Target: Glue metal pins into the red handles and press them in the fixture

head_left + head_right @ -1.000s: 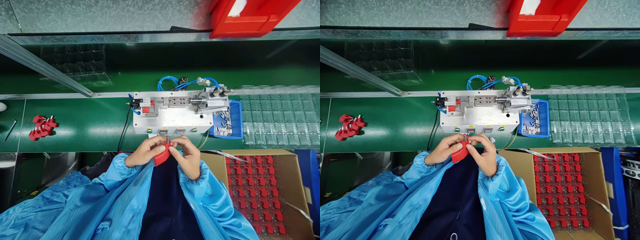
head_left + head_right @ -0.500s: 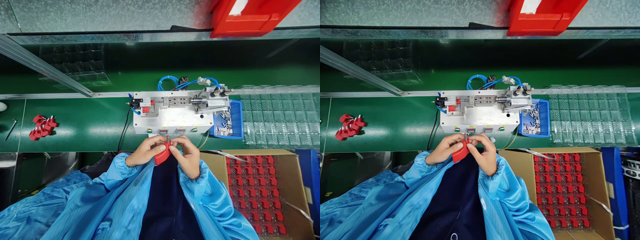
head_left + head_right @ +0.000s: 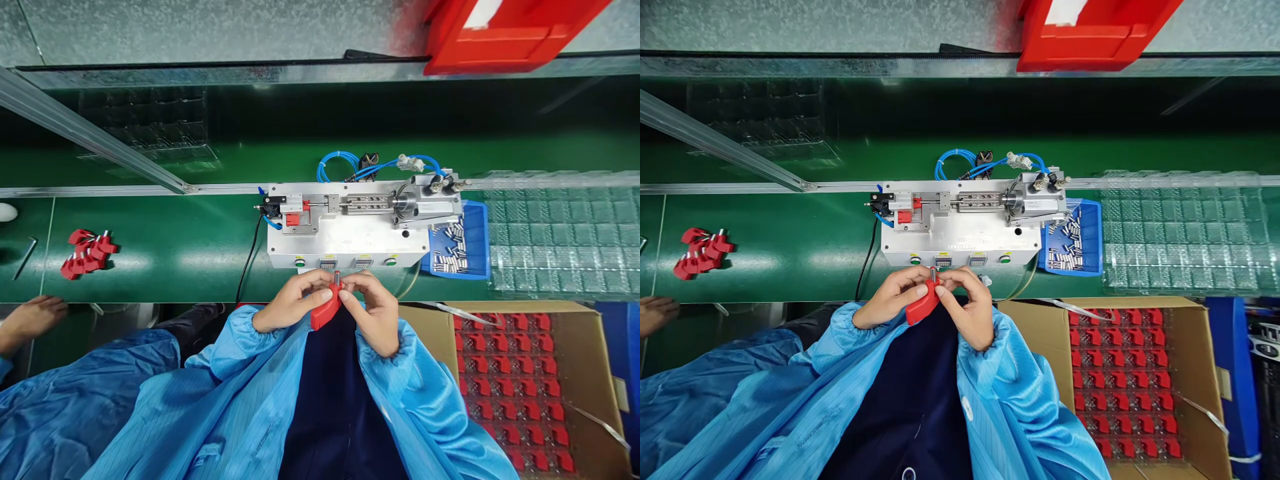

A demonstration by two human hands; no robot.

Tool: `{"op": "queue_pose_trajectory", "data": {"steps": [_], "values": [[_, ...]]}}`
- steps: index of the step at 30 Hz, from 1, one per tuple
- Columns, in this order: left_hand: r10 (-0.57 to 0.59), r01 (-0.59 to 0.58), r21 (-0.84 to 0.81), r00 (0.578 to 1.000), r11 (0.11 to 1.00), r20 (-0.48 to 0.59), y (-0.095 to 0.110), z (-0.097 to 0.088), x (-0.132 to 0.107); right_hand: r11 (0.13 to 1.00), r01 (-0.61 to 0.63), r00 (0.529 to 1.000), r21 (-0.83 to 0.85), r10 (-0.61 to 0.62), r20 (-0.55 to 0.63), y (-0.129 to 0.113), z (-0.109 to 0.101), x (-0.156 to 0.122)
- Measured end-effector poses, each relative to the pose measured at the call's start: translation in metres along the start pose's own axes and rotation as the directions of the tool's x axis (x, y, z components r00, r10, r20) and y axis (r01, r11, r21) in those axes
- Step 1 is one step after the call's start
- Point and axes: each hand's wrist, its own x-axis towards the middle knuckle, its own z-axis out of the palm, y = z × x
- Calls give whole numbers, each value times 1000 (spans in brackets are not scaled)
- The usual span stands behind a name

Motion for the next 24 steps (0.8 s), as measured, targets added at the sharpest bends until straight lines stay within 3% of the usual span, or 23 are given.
{"op": "queue_pose_trajectory", "data": {"steps": [19,24], "values": [[-54,53,31,997,998,49,1,-1,3,988,127,989,-92,-119,91,-2,-11,7],[-61,63,-33,995,997,81,2,0,2,988,131,989,-82,-125,83,0,-10,4]]}}
